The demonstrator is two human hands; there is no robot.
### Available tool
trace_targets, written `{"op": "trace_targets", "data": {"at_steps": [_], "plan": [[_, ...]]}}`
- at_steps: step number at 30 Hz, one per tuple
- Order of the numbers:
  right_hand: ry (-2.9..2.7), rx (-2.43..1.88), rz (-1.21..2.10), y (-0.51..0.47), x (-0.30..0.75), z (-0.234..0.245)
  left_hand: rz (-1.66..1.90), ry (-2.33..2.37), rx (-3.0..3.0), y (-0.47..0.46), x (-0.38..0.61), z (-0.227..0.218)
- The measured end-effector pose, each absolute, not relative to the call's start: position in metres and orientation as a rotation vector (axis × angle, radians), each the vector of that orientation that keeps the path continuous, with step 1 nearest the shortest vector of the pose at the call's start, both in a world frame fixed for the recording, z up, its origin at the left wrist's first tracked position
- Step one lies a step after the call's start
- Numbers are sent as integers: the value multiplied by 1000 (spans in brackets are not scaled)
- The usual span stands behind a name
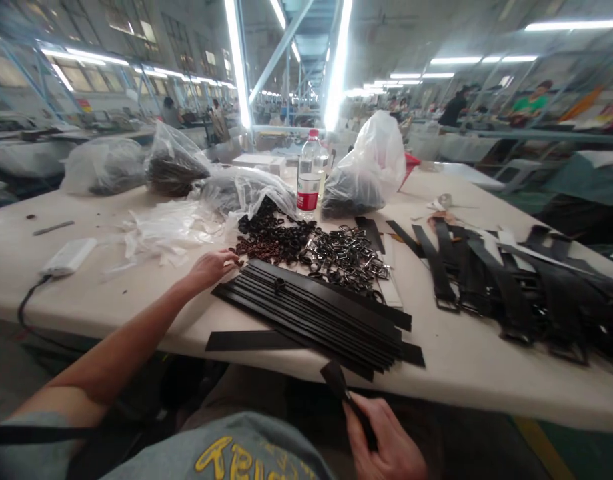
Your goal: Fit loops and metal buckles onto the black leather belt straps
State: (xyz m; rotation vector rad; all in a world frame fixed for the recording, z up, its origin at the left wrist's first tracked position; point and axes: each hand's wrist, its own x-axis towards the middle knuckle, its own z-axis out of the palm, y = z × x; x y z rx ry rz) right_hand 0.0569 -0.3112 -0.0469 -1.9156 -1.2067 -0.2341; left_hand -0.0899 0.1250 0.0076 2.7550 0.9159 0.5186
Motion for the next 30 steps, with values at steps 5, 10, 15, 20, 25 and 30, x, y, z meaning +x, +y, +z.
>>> {"op": "trace_targets", "data": {"at_steps": [5,10,15,20,25,30], "plan": [[-1220,-1906,-255,-307,56,-49,537,841,2819,124,-81,-2],[-1191,-1897,-327,-305,51,-47,561,634,2840,104,-46,6],[-1178,-1884,-342,-301,50,-49,458,382,2873,80,10,6],[-1165,-1902,-218,-297,48,-56,336,221,2931,61,67,5],[-1140,-1910,-153,-295,43,-57,145,12,3041,56,120,4],[-1101,-1953,-123,-296,42,-54,-17,-94,3129,51,141,1]]}}
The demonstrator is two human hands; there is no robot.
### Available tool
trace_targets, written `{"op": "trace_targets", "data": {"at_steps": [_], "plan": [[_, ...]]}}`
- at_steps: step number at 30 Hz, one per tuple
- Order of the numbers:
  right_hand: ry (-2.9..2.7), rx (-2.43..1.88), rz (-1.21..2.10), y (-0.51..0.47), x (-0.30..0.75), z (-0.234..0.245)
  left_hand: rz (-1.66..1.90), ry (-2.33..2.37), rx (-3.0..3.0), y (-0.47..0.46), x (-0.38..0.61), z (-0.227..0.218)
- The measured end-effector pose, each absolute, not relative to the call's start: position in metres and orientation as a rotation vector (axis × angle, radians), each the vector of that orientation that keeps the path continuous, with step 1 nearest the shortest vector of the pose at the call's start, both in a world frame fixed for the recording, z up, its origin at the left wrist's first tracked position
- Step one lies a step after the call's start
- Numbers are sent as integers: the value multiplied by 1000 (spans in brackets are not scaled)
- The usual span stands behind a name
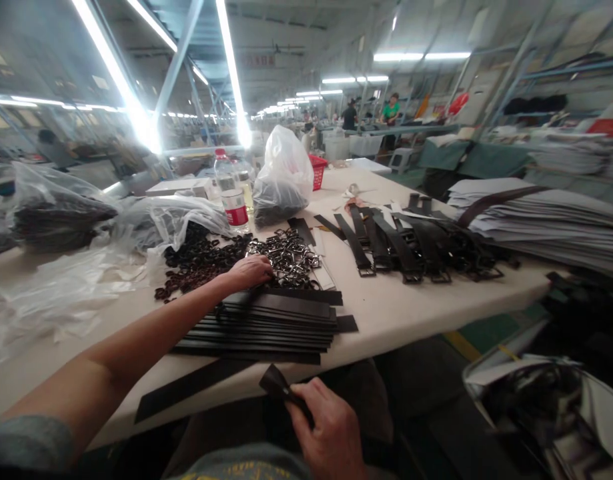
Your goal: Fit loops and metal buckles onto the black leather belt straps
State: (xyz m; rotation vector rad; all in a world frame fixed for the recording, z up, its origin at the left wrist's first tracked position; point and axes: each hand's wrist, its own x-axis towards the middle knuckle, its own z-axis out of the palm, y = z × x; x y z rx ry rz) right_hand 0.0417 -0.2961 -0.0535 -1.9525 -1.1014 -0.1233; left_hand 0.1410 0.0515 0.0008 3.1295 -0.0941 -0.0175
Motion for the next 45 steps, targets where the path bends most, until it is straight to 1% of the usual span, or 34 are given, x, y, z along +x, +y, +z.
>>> {"op": "trace_targets", "data": {"at_steps": [6,12,18,24,30,35,42,45], "plan": [[-1045,-1944,-128,-299,42,-54,-98,-48,3184,53,134,5],[-1032,-1945,-60,-298,39,-58,-59,135,3195,40,135,2],[-986,-1933,-92,-302,35,-55,9,326,3030,41,137,0],[-895,-1916,-80,-308,40,-52,227,492,2628,61,132,12],[-861,-1904,-80,-307,43,-52,311,517,2084,56,105,24],[-871,-1914,-83,-305,40,-49,303,497,1724,32,64,29],[-874,-1948,-12,-302,35,-45,198,534,1237,-10,12,24],[-866,-1950,13,-301,34,-44,220,510,1223,-27,0,22]]}}
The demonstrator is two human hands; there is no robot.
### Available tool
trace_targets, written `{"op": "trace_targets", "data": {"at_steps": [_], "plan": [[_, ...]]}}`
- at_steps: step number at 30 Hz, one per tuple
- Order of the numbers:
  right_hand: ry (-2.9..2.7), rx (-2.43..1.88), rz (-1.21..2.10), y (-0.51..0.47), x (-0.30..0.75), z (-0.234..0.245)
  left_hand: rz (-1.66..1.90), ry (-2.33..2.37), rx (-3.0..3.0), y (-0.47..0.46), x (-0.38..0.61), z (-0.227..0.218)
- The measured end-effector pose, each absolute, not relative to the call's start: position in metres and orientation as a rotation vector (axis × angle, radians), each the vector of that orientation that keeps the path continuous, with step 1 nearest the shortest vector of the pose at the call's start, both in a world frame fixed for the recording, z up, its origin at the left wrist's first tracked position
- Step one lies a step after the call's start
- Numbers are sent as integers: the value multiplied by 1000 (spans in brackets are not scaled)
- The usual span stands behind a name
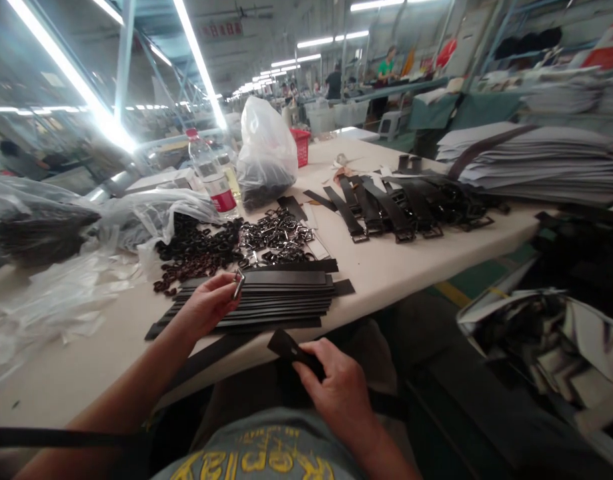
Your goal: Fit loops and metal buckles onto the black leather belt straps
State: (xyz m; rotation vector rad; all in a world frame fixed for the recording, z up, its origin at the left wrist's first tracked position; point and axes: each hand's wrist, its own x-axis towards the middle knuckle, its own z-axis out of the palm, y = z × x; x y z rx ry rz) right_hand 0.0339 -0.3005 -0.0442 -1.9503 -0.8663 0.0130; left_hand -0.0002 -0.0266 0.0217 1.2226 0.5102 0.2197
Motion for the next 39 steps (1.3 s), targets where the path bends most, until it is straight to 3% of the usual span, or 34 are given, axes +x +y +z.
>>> {"op": "trace_targets", "data": {"at_steps": [12,21,27,33,39], "plan": [[-802,-1968,32,-302,33,-37,67,432,1412,-56,-21,11],[-748,-1820,235,-296,28,-14,255,383,1577,-75,-22,-1],[-742,-1836,7,-299,34,-14,282,321,1618,-87,-20,-1],[-486,-1511,509,-308,52,-11,254,251,1572,-89,-17,6],[-512,-1336,502,-283,48,-8,139,325,1152,-117,-11,9]]}}
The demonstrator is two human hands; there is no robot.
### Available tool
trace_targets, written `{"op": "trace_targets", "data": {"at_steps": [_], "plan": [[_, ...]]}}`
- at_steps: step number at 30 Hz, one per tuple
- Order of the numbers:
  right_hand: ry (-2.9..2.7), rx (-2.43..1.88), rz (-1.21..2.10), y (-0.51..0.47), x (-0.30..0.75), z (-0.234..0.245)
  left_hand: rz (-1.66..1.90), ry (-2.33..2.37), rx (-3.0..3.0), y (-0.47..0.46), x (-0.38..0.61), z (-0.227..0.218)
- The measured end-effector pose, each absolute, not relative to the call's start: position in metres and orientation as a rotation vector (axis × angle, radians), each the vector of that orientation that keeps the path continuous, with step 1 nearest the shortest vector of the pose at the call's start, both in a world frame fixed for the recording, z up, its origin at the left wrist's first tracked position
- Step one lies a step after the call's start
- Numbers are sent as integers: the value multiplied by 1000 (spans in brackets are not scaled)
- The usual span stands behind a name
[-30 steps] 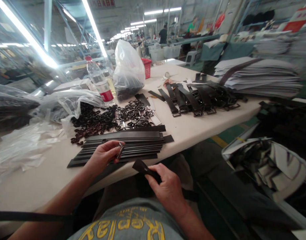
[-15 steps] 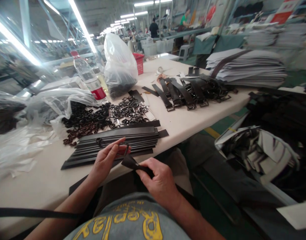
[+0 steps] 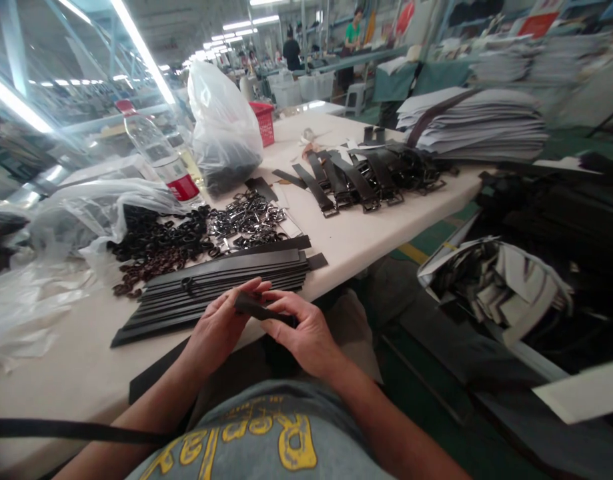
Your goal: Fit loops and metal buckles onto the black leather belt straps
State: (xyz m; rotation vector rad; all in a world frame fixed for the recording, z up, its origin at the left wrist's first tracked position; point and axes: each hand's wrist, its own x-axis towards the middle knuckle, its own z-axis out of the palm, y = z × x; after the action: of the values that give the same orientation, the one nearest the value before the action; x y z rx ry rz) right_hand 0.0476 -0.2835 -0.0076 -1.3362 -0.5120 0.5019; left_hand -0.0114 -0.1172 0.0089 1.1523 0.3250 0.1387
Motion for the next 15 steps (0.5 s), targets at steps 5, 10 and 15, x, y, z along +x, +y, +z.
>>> {"op": "trace_targets", "data": {"at_steps": [5,10,15], "plan": [[-438,-1205,646,-279,45,-13,143,305,1008,-128,-12,7],[-421,-1059,785,-283,45,-19,31,274,1088,-130,-20,0],[-250,-843,863,-285,47,-22,101,25,1549,-119,-30,-10]]}}
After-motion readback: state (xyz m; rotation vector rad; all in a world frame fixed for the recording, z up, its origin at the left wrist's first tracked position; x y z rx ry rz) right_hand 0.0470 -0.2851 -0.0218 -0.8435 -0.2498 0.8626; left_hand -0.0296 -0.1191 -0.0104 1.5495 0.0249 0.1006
